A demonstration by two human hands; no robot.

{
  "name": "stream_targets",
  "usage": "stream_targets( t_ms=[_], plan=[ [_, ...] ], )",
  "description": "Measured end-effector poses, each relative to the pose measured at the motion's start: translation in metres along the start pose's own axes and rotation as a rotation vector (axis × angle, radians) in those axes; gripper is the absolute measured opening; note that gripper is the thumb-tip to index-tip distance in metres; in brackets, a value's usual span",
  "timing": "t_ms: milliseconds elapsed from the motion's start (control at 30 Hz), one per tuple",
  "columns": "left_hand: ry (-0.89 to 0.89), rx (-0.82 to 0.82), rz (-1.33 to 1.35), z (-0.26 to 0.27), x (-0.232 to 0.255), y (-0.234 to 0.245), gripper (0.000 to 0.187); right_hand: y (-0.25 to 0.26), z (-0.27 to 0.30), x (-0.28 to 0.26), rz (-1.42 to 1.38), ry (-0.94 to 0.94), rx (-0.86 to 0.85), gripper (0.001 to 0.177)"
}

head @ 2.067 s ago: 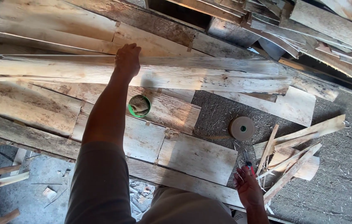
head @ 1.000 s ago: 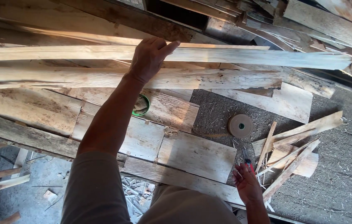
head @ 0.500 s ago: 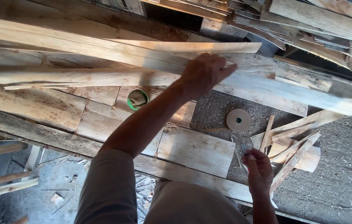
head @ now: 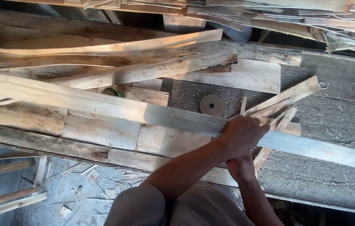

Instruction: Trim and cut thin wood strips using a utility knife.

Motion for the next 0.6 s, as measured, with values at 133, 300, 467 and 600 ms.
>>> stream_targets(
  t_ms=[133,300,467,600],
  plan=[
    [-0.006,-0.268,-0.002,0.003,0.047,-0.029,0.026,0.057,0.025,-0.003,-0.072,-0.027,-0.071,0.064],
    [0.017,-0.14,-0.005,0.008,0.081,-0.034,0.039,0.064,0.047,-0.022,-0.167,0.007,0.153,0.057],
    [0.012,0.371,0.139,0.032,0.077,0.032,0.036,0.142,0.05,-0.053,-0.115,0.131,0.191,0.026],
    [0.269,0.278,0.378,0.081,0.049,0.023,0.011,0.168,0.046,-0.1,-0.025,0.233,0.428,0.01]
  ],
)
Point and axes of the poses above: each hand's wrist, its own z-axis away from the middle knuckle, its own y-axis out of the back of the hand, x = y × z, the point moved 1 cm from there along -z, towards the middle knuckle, and after that the axes turned 12 degrees about -z, right-handed, at the moved point
